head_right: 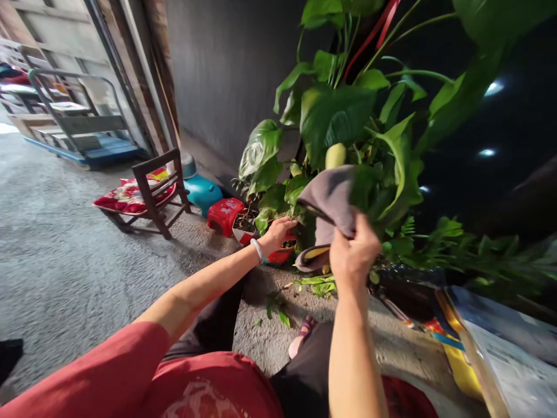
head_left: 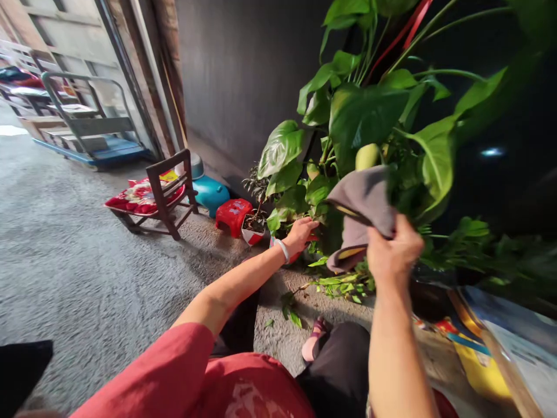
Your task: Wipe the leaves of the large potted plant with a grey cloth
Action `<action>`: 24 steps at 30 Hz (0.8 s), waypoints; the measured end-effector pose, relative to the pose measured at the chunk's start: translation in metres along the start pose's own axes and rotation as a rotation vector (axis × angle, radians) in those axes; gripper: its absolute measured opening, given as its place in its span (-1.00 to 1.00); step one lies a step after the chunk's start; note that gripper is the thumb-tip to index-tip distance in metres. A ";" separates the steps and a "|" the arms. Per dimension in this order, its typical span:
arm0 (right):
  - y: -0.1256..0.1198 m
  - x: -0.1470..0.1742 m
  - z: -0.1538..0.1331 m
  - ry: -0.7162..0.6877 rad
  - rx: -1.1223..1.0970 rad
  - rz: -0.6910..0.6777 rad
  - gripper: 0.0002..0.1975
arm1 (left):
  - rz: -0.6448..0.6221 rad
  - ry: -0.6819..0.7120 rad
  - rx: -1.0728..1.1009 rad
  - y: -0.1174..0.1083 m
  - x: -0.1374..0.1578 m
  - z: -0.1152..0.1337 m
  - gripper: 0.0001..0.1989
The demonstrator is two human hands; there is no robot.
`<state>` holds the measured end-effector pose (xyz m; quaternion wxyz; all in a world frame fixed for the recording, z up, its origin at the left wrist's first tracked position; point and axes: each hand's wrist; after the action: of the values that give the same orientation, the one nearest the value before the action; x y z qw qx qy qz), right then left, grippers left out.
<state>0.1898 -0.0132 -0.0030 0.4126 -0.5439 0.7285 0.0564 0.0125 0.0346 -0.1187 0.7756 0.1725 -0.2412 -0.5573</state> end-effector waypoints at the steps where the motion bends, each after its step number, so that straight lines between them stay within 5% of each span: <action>1: 0.011 0.012 0.009 0.018 -0.021 -0.122 -0.66 | -0.018 0.002 -0.005 -0.007 0.002 -0.006 -0.75; 3: 0.021 0.048 0.032 0.116 -0.029 -0.314 -0.72 | -0.074 -0.036 -0.057 -0.032 0.010 -0.016 -0.81; 5: 0.011 0.085 0.055 0.272 -0.032 -0.364 -0.76 | -0.090 -0.139 -0.144 -0.065 0.017 -0.020 -0.80; 7: -0.010 0.105 0.067 0.426 -0.061 -0.328 -0.71 | 0.078 -0.239 -0.169 -0.097 0.017 -0.013 -0.76; 9: -0.027 0.101 0.062 0.479 -0.082 -0.271 -0.65 | 0.272 -0.146 -0.065 -0.115 0.007 0.006 -0.78; 12: -0.026 0.065 0.027 0.312 -0.057 -0.082 -0.58 | 0.278 0.066 0.071 -0.112 -0.017 0.036 -0.76; 15: 0.012 0.032 -0.004 0.084 -0.087 0.037 -0.53 | 0.209 0.124 0.054 -0.090 -0.032 0.040 -0.79; 19: 0.063 0.051 0.017 0.071 -0.111 -0.331 -0.53 | 0.175 0.052 0.023 -0.082 -0.030 0.013 -0.71; 21: 0.067 0.085 0.046 0.170 -0.089 -0.509 -0.52 | 0.172 0.041 0.016 -0.094 -0.025 0.000 -0.67; 24: 0.051 0.137 0.087 0.359 -0.019 -0.560 -0.51 | 0.202 0.055 -0.035 -0.120 -0.022 -0.016 -0.70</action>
<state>0.1849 -0.0489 -0.1690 0.2722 -0.7281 0.6112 -0.1492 -0.0783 0.0174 -0.2004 0.8370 0.1492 -0.2263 -0.4754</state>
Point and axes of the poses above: each hand's wrist, its own x-axis away from the middle knuckle, its own y-axis out of the palm, z = x × y
